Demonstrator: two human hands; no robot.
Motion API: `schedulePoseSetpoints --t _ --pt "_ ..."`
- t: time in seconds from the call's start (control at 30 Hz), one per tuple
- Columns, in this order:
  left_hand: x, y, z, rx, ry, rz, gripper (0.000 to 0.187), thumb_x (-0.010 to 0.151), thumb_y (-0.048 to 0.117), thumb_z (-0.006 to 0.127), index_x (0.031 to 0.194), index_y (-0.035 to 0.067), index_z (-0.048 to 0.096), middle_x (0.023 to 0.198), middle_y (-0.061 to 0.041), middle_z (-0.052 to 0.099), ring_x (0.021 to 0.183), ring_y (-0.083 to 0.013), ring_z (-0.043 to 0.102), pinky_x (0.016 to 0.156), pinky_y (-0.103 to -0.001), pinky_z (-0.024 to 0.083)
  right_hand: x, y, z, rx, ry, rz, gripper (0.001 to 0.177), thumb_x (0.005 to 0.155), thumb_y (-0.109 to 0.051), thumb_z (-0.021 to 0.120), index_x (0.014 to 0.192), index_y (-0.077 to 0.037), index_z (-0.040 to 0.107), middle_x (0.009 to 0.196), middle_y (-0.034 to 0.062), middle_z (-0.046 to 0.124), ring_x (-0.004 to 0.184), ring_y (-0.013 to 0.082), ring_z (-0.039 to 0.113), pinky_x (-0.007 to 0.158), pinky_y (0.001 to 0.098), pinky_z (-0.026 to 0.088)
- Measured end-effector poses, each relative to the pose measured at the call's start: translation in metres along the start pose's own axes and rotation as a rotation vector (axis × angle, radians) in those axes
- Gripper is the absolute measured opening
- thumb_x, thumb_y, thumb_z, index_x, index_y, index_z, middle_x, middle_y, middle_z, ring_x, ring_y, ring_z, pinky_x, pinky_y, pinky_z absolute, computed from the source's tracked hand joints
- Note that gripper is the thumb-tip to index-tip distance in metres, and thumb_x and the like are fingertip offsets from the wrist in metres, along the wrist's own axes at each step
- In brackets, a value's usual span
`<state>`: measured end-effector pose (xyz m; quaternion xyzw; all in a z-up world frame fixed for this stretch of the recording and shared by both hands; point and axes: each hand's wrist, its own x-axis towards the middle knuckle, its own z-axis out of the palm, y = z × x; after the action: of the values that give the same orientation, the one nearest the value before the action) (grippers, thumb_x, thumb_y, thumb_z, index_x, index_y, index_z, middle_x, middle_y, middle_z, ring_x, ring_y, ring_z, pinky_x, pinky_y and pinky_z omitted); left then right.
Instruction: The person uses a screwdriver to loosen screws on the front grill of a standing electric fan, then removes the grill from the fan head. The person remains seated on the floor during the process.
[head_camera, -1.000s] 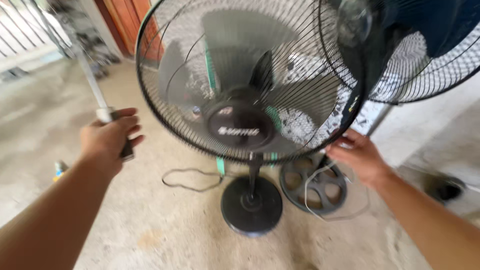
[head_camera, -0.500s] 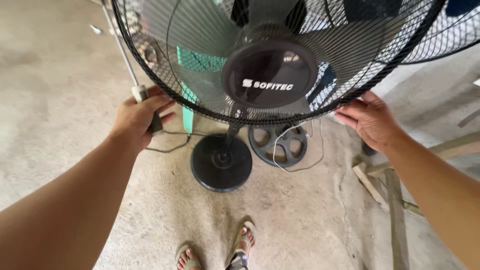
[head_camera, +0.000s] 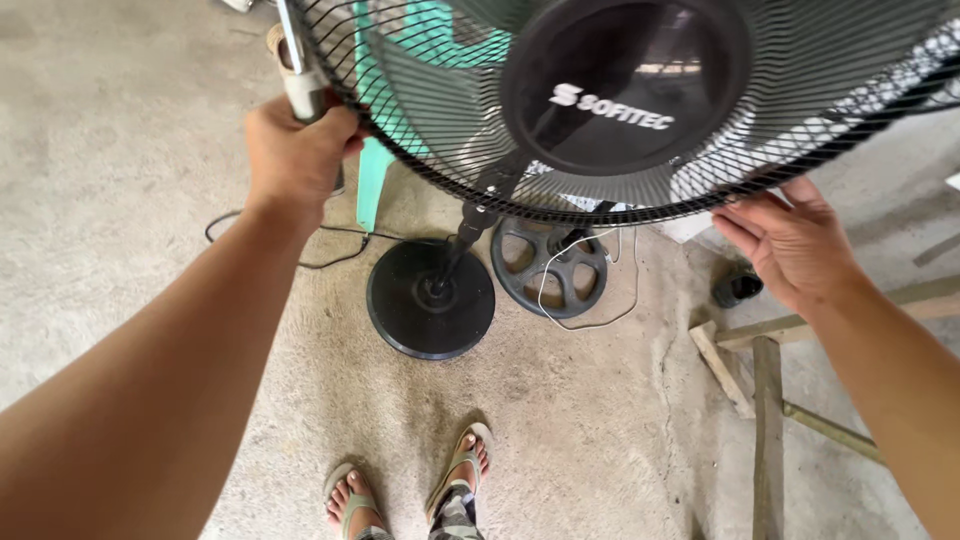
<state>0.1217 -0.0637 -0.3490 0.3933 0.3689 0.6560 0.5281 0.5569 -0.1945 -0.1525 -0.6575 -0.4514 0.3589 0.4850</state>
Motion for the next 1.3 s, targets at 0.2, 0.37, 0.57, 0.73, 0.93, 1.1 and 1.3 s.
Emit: schedulePoseSetpoints --t 0.2,0.37,0.57,0.73,0.93,1.1,1.3 --pt "-0.008 0.000 0.008 0.115 0.036 0.113 0.017 0.092 0.006 0.069 0.097 -0.010 0.072 0.084 -0.011 0.073 0.071 -0.0125 0.067 0.064 -0.026 0.054 0.001 -0.002 -0.013 -0.036 -0.012 -0.016 0.040 0.092 0.007 0.060 0.121 -0.020 0.065 0.117 0.0005 0.072 0.114 0.0241 0.068 0.108 0.0468 0.051" --pt "-0.002 0.005 0.009 -0.109 -0.063 0.120 0.026 0.092 0.015 0.069 0.112 -0.001 0.071 0.089 -0.005 0.076 0.076 -0.0113 0.075 0.066 -0.025 0.062 0.037 0.023 -0.074 -0.082 0.044 -0.024 0.022 0.097 0.005 0.063 0.113 -0.010 0.063 0.119 0.0062 0.071 0.123 0.0278 0.067 0.116 0.0473 0.048" --pt "0.001 -0.001 0.025 -0.144 -0.036 0.133 0.024 0.091 0.019 0.072 0.109 0.003 0.073 0.087 -0.002 0.077 0.076 -0.0109 0.076 0.064 -0.026 0.062 0.107 0.054 -0.182 -0.087 -0.398 -0.180 0.010 0.113 -0.005 0.056 0.119 0.001 0.061 0.129 0.0129 0.066 0.138 0.0296 0.060 0.124 0.0398 0.044" --pt "0.009 0.002 0.032 0.161 0.128 0.254 0.020 0.086 0.020 0.073 0.094 0.003 0.074 0.073 -0.008 0.075 0.065 -0.0163 0.071 0.061 -0.032 0.056 0.126 0.061 -0.229 -0.585 -0.430 -0.321 0.036 0.105 -0.009 0.048 0.141 -0.004 0.052 0.144 0.0114 0.057 0.143 0.0225 0.051 0.113 0.0329 0.038" --pt "0.009 0.006 0.042 0.295 0.312 0.321 0.021 0.077 0.021 0.074 0.088 0.003 0.072 0.070 -0.012 0.074 0.063 -0.0218 0.072 0.066 -0.035 0.057 0.127 0.064 -0.226 -0.451 -0.225 -0.198 0.011 0.118 -0.002 0.046 0.121 0.006 0.054 0.134 0.0214 0.057 0.143 0.0322 0.053 0.119 0.0350 0.040" --pt "0.003 0.000 0.038 0.165 0.269 0.268 0.021 0.080 0.020 0.072 0.089 0.001 0.072 0.067 -0.010 0.073 0.062 -0.0185 0.070 0.063 -0.034 0.057 0.114 0.049 -0.220 -0.374 -0.431 -0.264 0.017 0.114 -0.007 0.044 0.122 0.001 0.056 0.134 0.0149 0.058 0.140 0.0293 0.057 0.116 0.0359 0.042" --pt "0.010 -0.003 0.030 0.174 0.188 0.375 0.024 0.079 0.020 0.075 0.091 0.000 0.073 0.068 -0.006 0.073 0.063 -0.0115 0.071 0.063 -0.031 0.057 0.125 0.059 -0.208 -0.617 -0.301 -0.234 0.020 0.118 -0.009 0.038 0.130 0.004 0.048 0.139 0.0187 0.056 0.141 0.0276 0.053 0.115 0.0355 0.038"
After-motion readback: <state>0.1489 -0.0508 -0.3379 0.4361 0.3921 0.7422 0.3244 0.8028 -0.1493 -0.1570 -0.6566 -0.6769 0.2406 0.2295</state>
